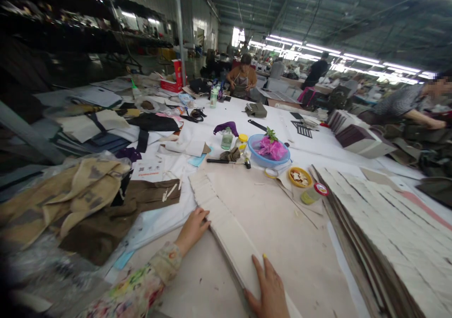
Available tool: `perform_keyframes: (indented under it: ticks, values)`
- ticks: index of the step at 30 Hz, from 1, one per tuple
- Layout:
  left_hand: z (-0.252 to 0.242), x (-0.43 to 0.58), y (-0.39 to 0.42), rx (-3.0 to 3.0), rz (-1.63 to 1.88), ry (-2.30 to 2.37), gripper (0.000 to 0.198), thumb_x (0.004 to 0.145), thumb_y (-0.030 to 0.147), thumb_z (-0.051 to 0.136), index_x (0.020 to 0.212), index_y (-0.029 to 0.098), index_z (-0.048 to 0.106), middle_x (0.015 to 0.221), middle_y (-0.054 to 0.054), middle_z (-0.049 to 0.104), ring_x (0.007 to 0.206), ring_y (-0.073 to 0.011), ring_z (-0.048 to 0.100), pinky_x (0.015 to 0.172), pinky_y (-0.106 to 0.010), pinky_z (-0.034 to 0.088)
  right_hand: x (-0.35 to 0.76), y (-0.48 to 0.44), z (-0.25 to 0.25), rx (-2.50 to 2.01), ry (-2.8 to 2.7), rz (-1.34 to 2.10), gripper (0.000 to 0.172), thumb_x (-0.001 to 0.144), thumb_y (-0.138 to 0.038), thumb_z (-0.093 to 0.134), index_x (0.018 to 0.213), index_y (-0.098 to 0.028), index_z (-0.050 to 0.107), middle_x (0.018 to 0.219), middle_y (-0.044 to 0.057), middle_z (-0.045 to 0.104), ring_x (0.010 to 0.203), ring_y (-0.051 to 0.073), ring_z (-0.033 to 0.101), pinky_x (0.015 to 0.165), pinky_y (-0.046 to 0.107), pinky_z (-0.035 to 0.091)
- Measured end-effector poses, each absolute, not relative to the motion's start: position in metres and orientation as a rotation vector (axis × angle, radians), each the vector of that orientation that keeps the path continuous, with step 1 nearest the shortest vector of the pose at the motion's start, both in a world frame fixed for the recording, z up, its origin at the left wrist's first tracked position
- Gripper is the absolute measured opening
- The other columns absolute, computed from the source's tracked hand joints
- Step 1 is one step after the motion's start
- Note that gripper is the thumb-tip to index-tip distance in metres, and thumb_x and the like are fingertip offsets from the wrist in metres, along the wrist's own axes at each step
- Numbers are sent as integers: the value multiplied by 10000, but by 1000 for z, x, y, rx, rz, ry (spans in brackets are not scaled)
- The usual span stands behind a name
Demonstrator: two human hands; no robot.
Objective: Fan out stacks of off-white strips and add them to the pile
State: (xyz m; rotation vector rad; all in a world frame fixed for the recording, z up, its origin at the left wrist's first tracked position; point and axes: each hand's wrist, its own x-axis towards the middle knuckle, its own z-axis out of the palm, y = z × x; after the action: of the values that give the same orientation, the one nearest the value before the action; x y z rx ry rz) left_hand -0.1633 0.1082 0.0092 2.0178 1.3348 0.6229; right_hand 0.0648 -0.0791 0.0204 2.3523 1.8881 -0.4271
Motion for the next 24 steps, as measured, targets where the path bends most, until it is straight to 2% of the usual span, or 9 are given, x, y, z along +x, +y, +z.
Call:
perform_keyframes:
  ticks: [11, 17, 24]
  values:
    - [13, -155, 110, 2088, 544, 1337, 173, 767, 159, 453, 913, 170, 545, 925, -47, 502, 925, -158, 464, 845, -262, 357, 68, -83, 9, 2353, 1927, -350, 634, 715, -374, 457, 1303, -190, 302, 1361, 158, 305, 1222, 249, 337, 984, 397, 308]
    - [17, -147, 110, 2128, 420, 1342, 96, 765, 185, 477, 841, 168, 533, 903, -41, 513, 868, -148, 489, 779, -240, 367, 62, -84, 11, 2384, 1911, -292, 631, 701, -352, 470, 1294, -205, 315, 1341, 148, 339, 1214, 250, 348, 979, 406, 309]
    - [22, -138, 125, 1953, 224, 1456, 129, 721, 214, 507, 830, 163, 552, 818, -41, 588, 751, -142, 541, 667, -230, 379, 62, -87, 9, 2404, 1949, -236, 629, 704, -351, 467, 1294, -203, 308, 1331, 157, 339, 1211, 253, 346, 973, 407, 304]
